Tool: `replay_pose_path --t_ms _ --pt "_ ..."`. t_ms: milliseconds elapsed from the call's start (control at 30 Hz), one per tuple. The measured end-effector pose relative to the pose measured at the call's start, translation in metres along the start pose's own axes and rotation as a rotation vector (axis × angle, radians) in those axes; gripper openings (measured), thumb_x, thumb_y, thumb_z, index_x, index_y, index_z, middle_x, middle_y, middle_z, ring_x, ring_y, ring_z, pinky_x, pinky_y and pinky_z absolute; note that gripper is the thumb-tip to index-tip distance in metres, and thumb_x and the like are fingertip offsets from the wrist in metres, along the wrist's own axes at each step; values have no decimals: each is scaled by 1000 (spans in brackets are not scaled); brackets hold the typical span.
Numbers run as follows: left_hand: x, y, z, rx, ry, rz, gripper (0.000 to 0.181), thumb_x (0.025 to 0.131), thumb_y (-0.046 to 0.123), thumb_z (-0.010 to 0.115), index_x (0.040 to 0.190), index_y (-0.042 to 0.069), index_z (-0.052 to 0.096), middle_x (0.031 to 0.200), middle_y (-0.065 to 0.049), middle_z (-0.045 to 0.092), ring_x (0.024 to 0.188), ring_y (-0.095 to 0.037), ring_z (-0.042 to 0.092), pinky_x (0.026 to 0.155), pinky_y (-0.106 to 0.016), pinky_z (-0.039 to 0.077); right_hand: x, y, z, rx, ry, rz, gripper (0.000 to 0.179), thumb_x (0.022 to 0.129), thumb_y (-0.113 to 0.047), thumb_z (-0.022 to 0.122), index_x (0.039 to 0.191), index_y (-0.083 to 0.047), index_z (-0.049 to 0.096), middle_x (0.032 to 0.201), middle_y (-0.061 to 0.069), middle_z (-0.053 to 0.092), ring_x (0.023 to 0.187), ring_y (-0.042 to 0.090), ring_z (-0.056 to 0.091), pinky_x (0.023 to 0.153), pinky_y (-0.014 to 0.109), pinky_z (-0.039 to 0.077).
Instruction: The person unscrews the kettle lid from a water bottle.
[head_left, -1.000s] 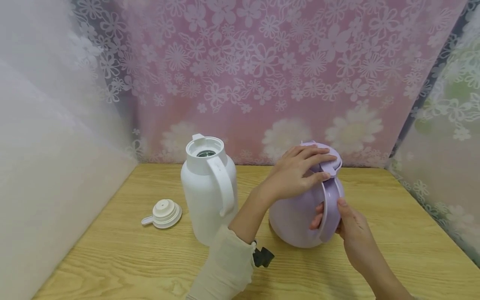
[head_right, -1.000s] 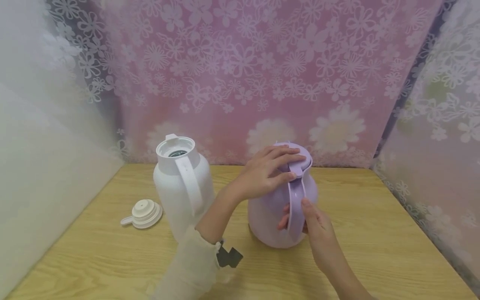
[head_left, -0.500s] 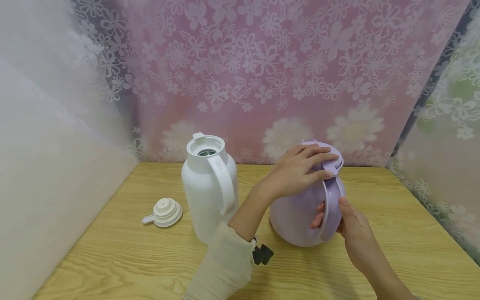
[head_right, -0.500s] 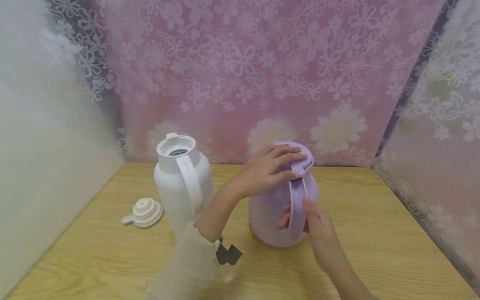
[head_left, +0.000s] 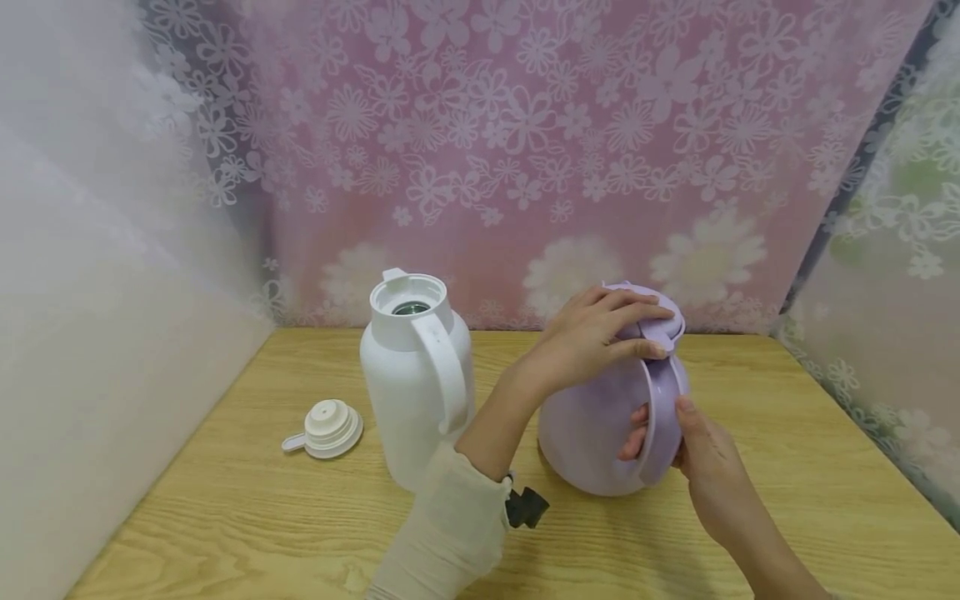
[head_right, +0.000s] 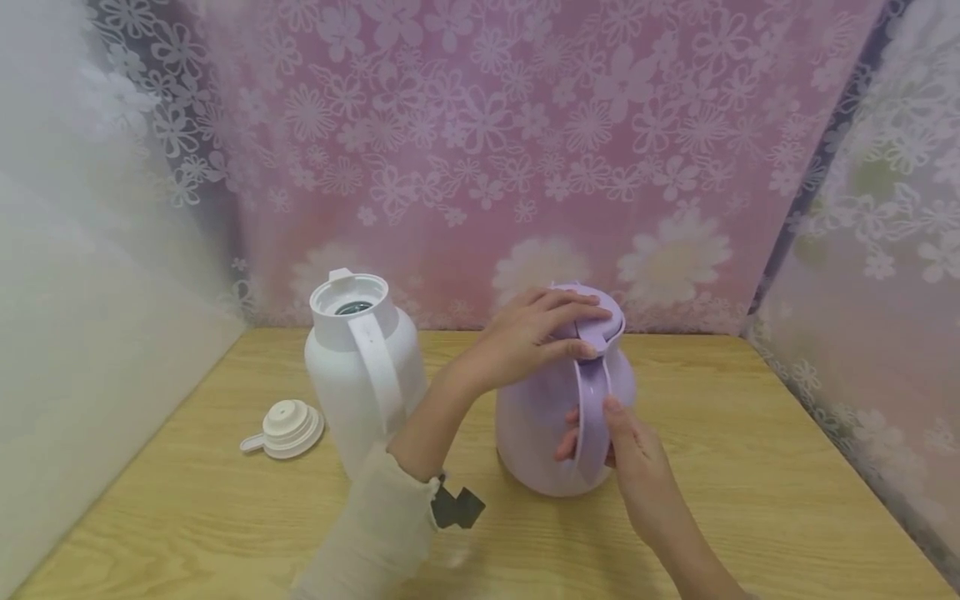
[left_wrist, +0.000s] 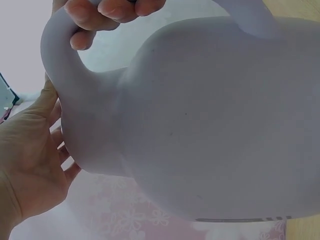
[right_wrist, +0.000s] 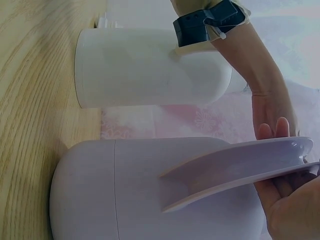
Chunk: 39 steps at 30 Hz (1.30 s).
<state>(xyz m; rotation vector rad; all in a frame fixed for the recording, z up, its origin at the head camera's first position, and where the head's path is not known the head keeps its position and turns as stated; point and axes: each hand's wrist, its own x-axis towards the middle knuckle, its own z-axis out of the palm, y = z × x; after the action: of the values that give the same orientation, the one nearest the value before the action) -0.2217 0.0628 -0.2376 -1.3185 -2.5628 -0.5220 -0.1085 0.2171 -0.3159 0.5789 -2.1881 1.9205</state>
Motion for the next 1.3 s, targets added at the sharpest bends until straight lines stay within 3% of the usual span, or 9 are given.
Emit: replay_pose_path --t_ms 133,600,1033,1300 --pt "1 2 -2 16 12 2 51 88 55 44 134 33 45 136 13 39 124 -8 29 103 -20 15 0 -1 -1 -29 2 14 52 103 -24 13 105 13 49 78 13 63 76 24 62 64 32 49" --pt "1 13 -8 98 12 -1 48 87 52 47 129 29 50 130 11 45 120 -10 35 102 -23 21 -1 -1 0 -45 25 55 53 103 -26 13 105 11 51 77 14 62 74 25 61 64 32 50" --pt "7 30 -8 238 22 -107 48 85 59 44 126 34 49 126 13 45 117 -11 38 100 -29 27 -1 -1 0 -31 26 52 53 103 -27 14 104 9 52 77 12 63 73 25 61 64 32 49" --pt "12 43 -6 292 18 -227 51 79 66 39 120 37 49 122 15 45 115 -10 37 94 -34 31 -2 0 2 0 66 25 48 103 -23 17 100 4 57 75 12 63 69 22 62 62 31 49"
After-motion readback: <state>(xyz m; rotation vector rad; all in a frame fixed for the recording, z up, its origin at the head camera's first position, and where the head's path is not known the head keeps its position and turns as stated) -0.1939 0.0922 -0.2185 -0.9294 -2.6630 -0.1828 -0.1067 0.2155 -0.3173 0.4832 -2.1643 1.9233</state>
